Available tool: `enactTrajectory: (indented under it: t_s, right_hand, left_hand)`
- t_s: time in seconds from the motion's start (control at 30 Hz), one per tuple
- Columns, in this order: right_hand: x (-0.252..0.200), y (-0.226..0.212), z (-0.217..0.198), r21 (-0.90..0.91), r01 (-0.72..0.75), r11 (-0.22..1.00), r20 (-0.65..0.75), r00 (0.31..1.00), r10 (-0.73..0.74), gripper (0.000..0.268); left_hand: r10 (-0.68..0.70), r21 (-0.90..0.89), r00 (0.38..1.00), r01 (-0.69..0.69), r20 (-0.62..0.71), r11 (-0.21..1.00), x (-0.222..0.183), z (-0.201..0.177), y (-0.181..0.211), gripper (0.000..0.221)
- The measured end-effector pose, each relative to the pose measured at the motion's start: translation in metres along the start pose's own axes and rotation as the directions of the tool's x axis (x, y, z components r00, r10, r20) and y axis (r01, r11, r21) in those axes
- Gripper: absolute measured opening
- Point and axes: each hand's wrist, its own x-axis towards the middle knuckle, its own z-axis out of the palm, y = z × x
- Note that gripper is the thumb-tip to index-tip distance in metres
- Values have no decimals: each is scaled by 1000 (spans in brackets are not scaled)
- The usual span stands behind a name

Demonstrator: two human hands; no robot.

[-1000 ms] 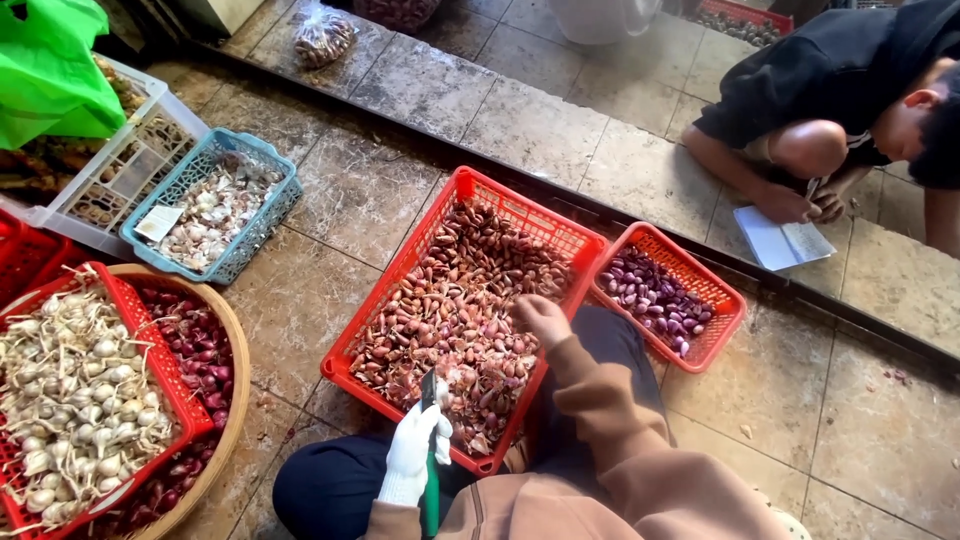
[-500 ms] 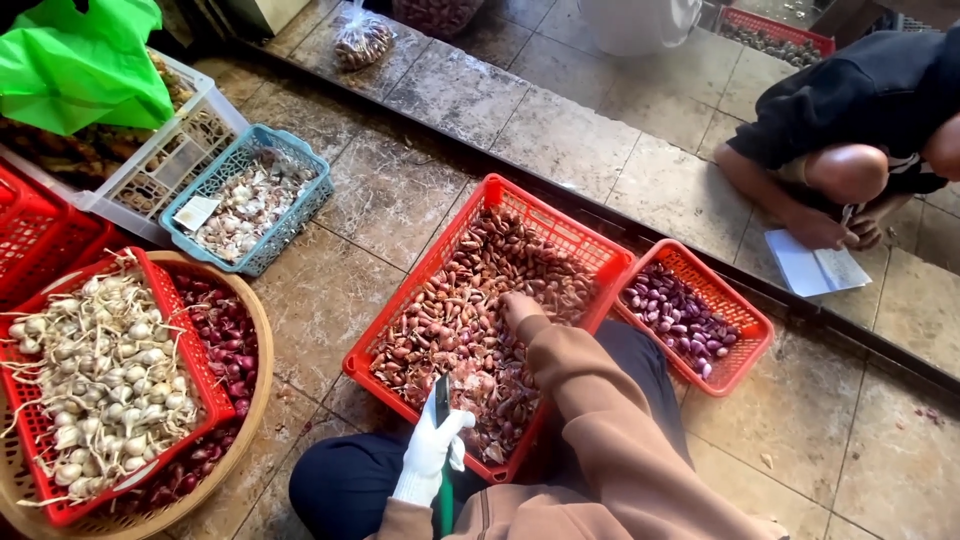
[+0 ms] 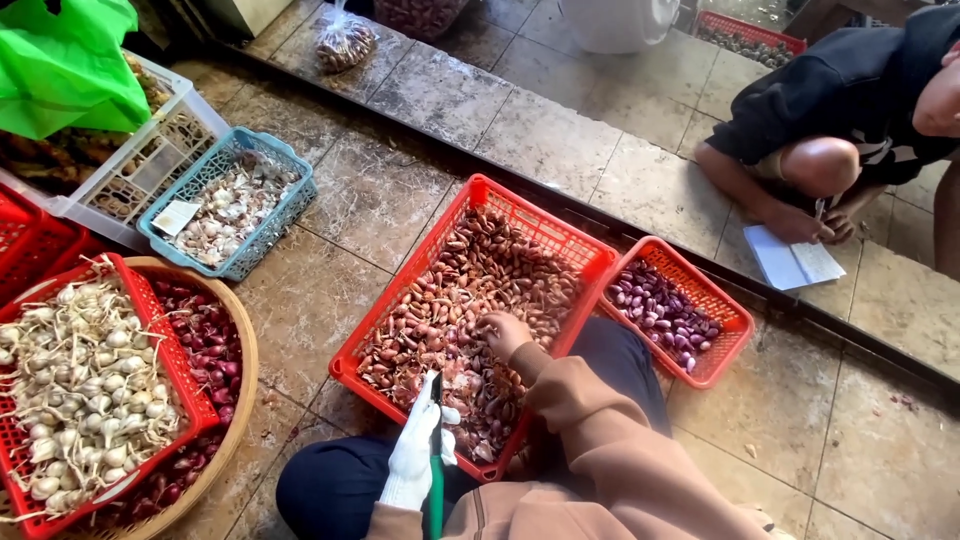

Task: A person sits on the floor and uses a small knife to trim the ends of shallots before placing them into a sorting basket.

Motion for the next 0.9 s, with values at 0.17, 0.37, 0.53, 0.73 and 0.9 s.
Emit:
enactTrajectory:
  t_s: [0.17,0.37,0.53,0.73,0.9]
  right_hand:
    - [15,5,2,-62,78,995,-214,973,-90,30]
    - [47,12,19,-259,157,953,-60,982,-178,43]
    - [48,10,20,-332,67,941,59,997,-50,29]
    - [-14,-13,2,346,-135,928,172,982,79,28]
    - [-59,1,3,637,-139,759,276,959,-56,28]
  left_hand:
    - [-13,-37,1000,13,5,999,6,-13,-8,71]
    - [-44,-58,998,46,35,997,7,-17,-7,74]
    - [-21,-61,999,24,46,998,5,-18,-6,76]
    - [-34,-15,997,35,66,999,-2,4,3,79]
    - [3,64,962,-21,273,998,-8,40,22,94]
